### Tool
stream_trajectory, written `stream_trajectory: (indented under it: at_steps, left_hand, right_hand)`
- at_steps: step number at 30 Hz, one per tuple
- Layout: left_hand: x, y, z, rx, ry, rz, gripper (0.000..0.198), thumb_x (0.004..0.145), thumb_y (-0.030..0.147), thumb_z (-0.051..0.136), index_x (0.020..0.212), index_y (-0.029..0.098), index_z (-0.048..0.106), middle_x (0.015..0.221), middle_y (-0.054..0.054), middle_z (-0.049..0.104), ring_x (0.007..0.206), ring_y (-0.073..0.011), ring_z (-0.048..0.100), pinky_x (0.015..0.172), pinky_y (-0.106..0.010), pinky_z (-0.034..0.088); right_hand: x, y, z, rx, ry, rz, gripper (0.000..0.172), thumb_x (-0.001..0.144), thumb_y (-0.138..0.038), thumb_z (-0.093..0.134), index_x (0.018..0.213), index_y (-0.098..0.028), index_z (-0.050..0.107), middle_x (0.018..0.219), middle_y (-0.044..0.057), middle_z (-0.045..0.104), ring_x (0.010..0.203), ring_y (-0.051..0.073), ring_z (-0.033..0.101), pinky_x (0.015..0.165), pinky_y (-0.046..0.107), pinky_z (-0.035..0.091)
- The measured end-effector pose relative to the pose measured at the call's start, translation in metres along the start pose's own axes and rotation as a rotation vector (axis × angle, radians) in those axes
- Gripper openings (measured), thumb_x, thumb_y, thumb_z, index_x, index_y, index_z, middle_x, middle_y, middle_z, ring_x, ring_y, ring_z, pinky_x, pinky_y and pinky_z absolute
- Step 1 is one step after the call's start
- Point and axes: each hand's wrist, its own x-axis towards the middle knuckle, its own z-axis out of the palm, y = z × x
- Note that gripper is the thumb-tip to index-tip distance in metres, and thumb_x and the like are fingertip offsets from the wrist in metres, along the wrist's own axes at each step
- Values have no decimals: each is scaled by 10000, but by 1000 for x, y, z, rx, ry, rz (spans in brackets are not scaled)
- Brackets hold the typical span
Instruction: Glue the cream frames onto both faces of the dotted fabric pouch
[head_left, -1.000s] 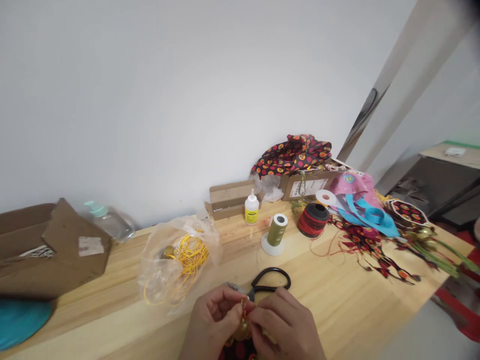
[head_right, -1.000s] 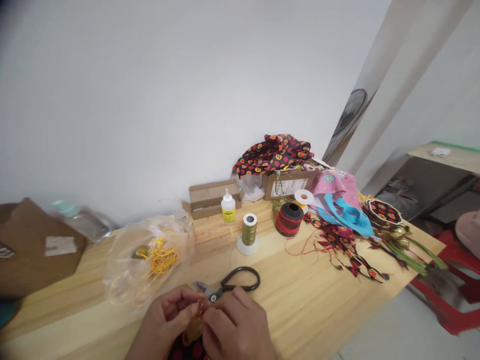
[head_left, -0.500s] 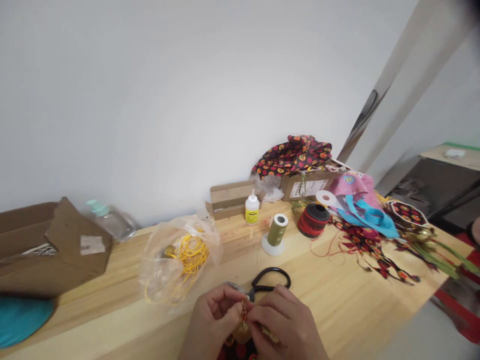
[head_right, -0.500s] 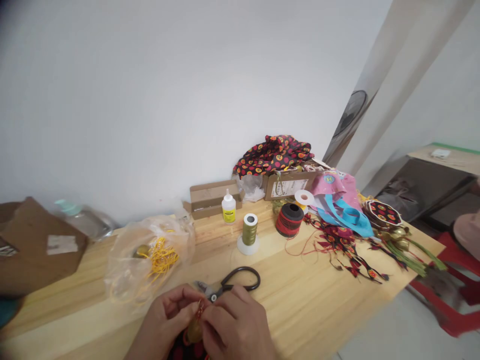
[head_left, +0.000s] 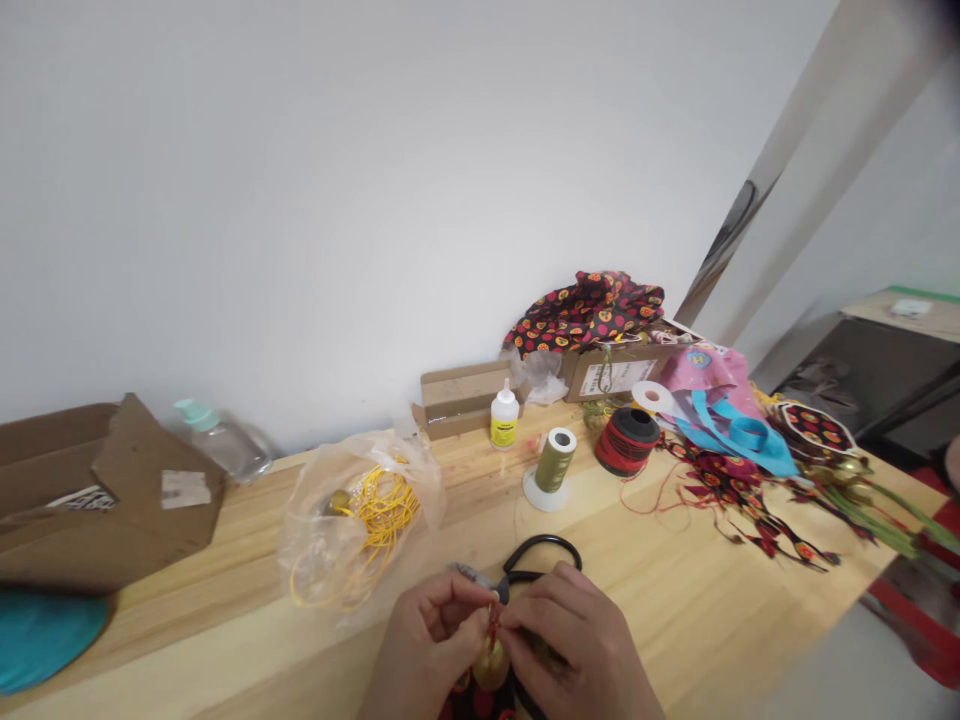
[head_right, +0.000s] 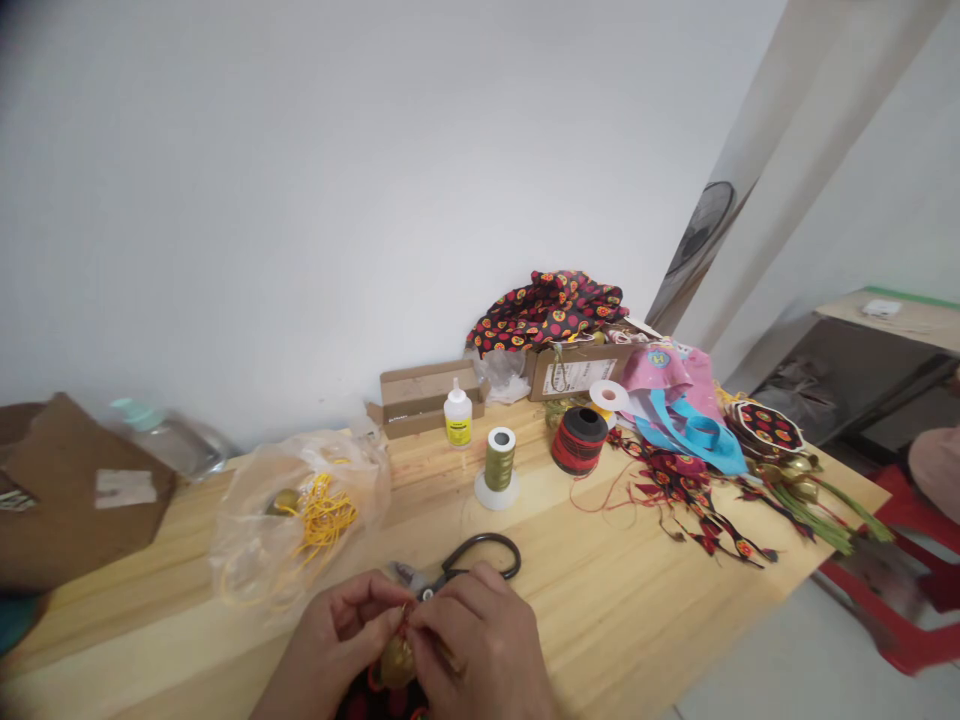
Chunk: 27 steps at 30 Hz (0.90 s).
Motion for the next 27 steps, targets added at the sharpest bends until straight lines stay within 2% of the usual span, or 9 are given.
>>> stream_trajectory:
  at_steps: [6,10,15,18,22,27]
  left_hand:
    - [2,-6,-3,17,12,-63,160,560,268,694,604,126,636,485,-19,631,437,-100,534,455,-186,393]
    - [2,-4,0,-17,18,-120,160,524,245,703,584,113,637,483,-36,650,430,-107,550,447,-183,380]
    - [0,1,3,-21,19,-117,134,532,235,682,570,113,642,471,-34,650,421,-101,541,444,-182,363]
    - [2,1,1,-7,12,-125,134,532,230,682,578,111,642,481,-35,652,432,-105,547,456,-184,372]
    - [6,-5,-5,37,-25,-146,134,519,214,698,571,105,640,469,-20,631,424,-99,532,444,-179,366]
    - [9,-8,-9,36,-32,-149,155,541,239,697,599,107,640,486,-14,624,420,-93,519,442,-182,373]
  right_hand:
    - [2,3,-2,96,-90,271,68,675,-145,636,641,-200,657,559,-1,636,547,126,563,475,198,408]
    - [3,4,-1,182,-139,444,50,663,-176,651,647,-201,691,578,13,655,555,133,578,473,198,399]
    - [2,5,2,308,-240,632,123,703,-226,594,658,-190,702,595,33,676,531,142,577,471,212,396]
    - [-1,6,5,424,-246,717,161,715,-275,579,664,-179,699,618,43,685,562,150,589,494,217,413]
    - [-3,6,9,430,-221,727,161,681,-302,609,657,-171,699,572,34,667,480,117,539,423,194,364]
    - [1,4,7,253,-174,466,87,654,-170,609,639,-192,692,564,9,656,489,106,542,449,187,376]
